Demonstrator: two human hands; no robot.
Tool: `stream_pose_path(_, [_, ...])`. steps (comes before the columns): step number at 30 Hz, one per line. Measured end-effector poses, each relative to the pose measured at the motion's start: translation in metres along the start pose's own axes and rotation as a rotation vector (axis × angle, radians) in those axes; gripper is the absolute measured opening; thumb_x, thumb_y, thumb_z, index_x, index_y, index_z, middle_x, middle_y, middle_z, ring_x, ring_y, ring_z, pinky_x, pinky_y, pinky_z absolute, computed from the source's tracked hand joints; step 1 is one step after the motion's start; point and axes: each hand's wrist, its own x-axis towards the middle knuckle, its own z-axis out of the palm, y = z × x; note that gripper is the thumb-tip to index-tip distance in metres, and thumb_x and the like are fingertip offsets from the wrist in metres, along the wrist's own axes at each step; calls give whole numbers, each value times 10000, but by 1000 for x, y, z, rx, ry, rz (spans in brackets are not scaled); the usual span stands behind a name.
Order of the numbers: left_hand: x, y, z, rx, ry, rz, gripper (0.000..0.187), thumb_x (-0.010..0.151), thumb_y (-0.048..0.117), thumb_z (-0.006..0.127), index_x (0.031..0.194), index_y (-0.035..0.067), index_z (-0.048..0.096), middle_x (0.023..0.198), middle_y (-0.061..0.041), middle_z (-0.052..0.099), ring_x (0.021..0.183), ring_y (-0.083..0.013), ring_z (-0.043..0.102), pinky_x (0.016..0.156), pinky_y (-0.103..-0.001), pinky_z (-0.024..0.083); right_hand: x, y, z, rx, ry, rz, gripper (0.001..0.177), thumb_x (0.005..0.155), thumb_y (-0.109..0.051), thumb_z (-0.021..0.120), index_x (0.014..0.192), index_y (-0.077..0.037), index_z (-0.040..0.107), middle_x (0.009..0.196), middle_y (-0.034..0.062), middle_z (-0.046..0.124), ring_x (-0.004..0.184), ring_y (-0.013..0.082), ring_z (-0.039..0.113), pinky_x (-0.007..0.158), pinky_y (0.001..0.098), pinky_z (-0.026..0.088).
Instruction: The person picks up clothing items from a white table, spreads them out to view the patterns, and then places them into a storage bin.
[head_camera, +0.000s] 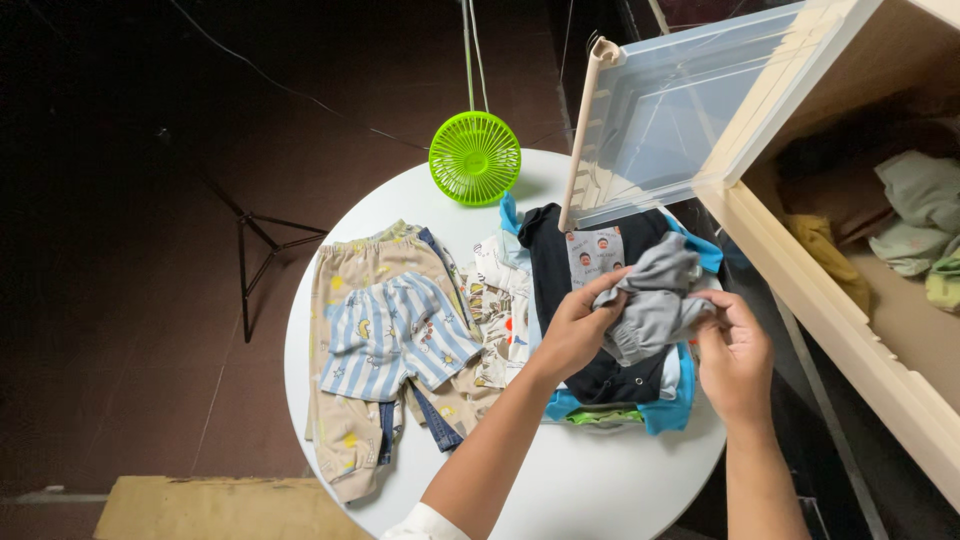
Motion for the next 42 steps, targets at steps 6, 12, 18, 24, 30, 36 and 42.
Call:
stream_pose_path(6, [-1, 9, -13, -159, 182, -9, 310, 1036, 61, 613, 1340, 1, 606, 1105, -23, 658, 1006, -69, 576, 886, -226, 475, 0, 18, 0, 251, -60, 63, 125, 1111, -51, 543, 1220, -18, 593, 1094, 43, 618, 922, 54, 546, 796, 210, 443])
stream_pose_path(12, [-17, 51, -20, -184, 146, 87, 638, 917, 23, 689, 1471, 177, 415, 1117, -49, 590, 1014, -88, 590, 925, -244, 496, -2, 20, 7, 390, -140, 47, 98, 1053, -89, 475, 1139, -53, 506, 1321, 122, 664, 1171, 108, 612, 1057, 247, 446])
stream_pose_path(18, [-36, 72, -37, -263, -153, -63, 648, 865, -103, 630, 1484, 50, 513, 1300, -51, 577, 1126, -163, 556, 931, -301, 479, -6, 20, 7, 282, -202, 68, 192, 986, 42, 516, 1174, 12, 540, 1288, 163, 638, 1193, 192, 589, 1088, 322, 428])
stream_pose_path(24, [-41, 80, -20, -272, -236, 18, 658, 907, -67, 668, 1521, 50, 463, 1467, 0, 542, 1303, -93, 551, 1096, -286, 473, -20, -22, 26, 409, -364, 49, 519, 824, 72, 576, 1316, -71, 492, 1399, 111, 550, 1275, 196, 540, 1066, 325, 432])
stream_pose_path(30, [-46, 66, -22, -25, -133, 3, 446, 977, 82, 714, 1402, 9, 602, 1282, -18, 651, 1122, -102, 618, 934, -263, 512, -24, -22, 37, 80, -358, 107, 441, 918, 29, 665, 1353, -19, 609, 1268, 180, 658, 1179, 190, 637, 1052, 340, 478])
stream_pose_path(36, [-45, 68, -35, 282, 75, -76, 185, 1032, 168, 696, 1120, 10, 737, 1036, -117, 718, 853, -109, 556, 739, -259, 440, -27, -7, 22, 308, -262, 45, 367, 915, -43, 483, 1257, -8, 611, 1274, 43, 677, 1109, 98, 619, 1048, 243, 450])
stream_pose_path(42, [-50, 98, -28, 964, 300, 777, 181, 925, 197, 757, 840, 102, 628, 1062, -200, 600, 1003, -250, 506, 836, -367, 438, -23, 23, 16, 455, -238, 54, 89, 1067, 0, 594, 1021, -19, 519, 1004, 28, 584, 960, 62, 512, 899, 240, 421])
